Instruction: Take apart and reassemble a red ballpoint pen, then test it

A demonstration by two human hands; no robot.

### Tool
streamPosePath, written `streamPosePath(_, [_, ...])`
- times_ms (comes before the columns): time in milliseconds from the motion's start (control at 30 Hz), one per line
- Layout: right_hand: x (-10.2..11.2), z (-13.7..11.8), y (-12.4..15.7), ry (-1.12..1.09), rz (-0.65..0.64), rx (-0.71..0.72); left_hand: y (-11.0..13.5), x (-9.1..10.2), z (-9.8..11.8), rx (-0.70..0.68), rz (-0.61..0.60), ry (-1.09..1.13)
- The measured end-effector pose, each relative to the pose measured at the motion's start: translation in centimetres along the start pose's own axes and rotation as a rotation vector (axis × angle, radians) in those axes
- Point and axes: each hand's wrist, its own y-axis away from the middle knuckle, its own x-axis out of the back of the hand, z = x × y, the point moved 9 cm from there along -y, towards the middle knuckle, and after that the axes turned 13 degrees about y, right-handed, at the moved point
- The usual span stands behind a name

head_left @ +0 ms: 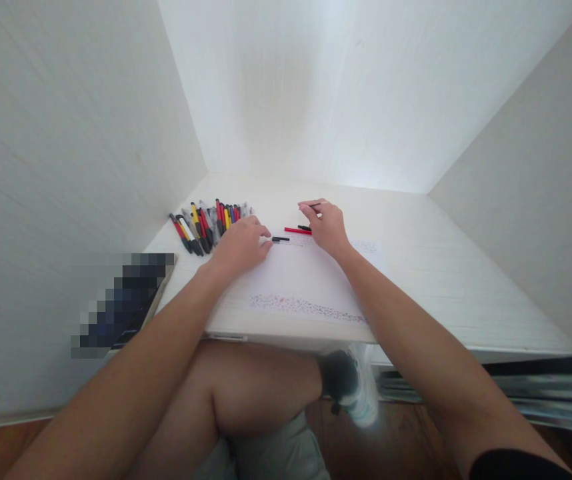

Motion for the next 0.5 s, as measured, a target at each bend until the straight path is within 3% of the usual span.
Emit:
streamPosePath(267, [-0.5,2.4,-0.2,-0.148,-0.001,-0.125,0.4,-0.9,-0.2,-0.005,-0.039,-0.044])
streamPosePath(500, [-1.9,2.3,0.1,-0.416,-0.162,-0.250,0.6,-1.1,0.1,0.014,-0.046,-0.058])
